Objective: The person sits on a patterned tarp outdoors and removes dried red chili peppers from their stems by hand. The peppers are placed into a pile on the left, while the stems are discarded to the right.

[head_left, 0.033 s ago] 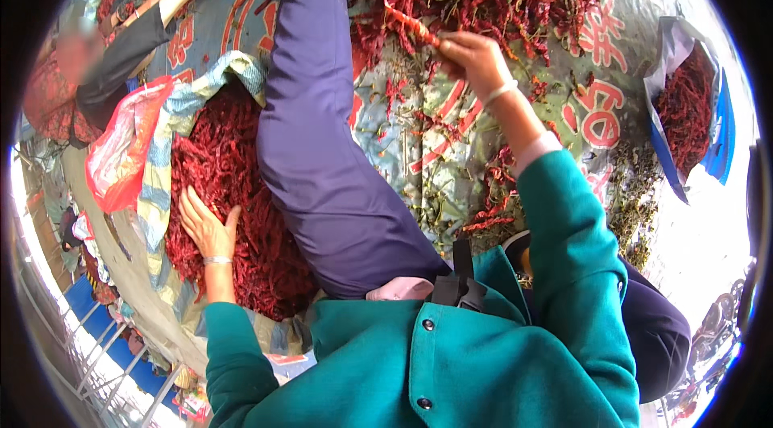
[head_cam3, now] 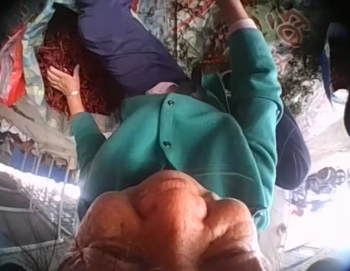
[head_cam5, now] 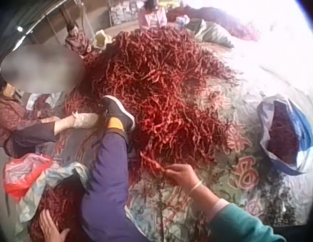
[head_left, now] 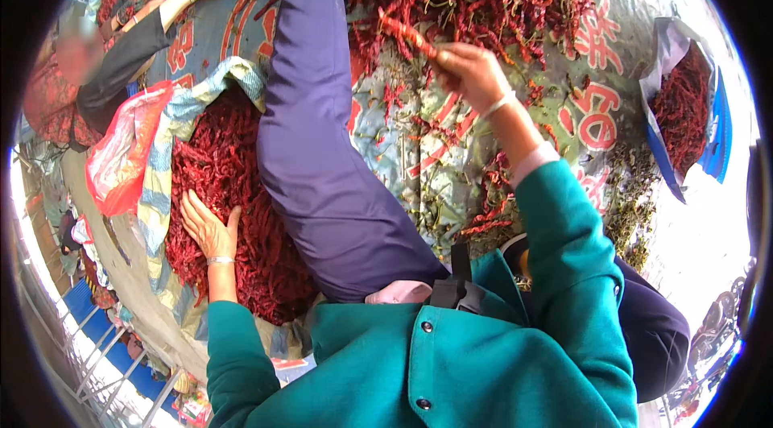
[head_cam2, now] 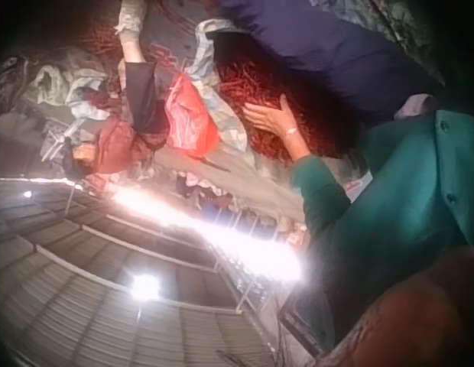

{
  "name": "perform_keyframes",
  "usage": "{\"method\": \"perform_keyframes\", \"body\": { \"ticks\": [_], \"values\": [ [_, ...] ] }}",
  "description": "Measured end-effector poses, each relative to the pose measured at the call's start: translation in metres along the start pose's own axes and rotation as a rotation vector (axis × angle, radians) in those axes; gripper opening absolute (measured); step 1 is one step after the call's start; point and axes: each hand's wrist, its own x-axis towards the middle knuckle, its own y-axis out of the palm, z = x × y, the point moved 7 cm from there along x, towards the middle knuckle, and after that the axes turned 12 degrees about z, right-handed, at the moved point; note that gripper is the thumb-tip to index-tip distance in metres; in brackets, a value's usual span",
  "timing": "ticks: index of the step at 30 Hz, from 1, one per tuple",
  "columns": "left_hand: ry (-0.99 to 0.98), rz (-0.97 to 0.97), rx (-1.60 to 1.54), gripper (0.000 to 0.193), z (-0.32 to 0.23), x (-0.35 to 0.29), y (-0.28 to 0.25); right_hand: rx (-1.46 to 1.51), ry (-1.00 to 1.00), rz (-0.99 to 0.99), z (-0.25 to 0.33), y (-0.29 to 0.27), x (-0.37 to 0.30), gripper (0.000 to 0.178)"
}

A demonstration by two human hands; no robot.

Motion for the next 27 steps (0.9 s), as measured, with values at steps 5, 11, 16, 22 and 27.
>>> {"method": "perform_keyframes", "body": {
  "ticks": [5,11,16,22,27],
  "values": [
    [-0.192,0.094,0.065,0.097,0.029,0.039,0.034,0.496,0.019,0.255,-0.003,0.044,-0.035,0.012],
    [-0.117,0.327,-0.234,0.105,0.035,0.035,0.032,0.665,-0.026,0.341,0.012,0.068,-0.054,0.013],
    [-0.017,0.260,-0.291,0.084,0.014,0.030,-0.024,0.633,-0.043,0.385,0.011,0.066,-0.066,0.013],
    [0.317,0.071,-0.357,0.045,-0.063,0.042,-0.117,0.178,-0.013,0.260,0.018,-0.002,-0.075,0.013],
    [0.526,0.077,-1.097,0.026,-0.200,0.049,-0.175,-0.006,-0.052,0.090,0.067,-0.062,-0.114,0.014]
  ]
}}
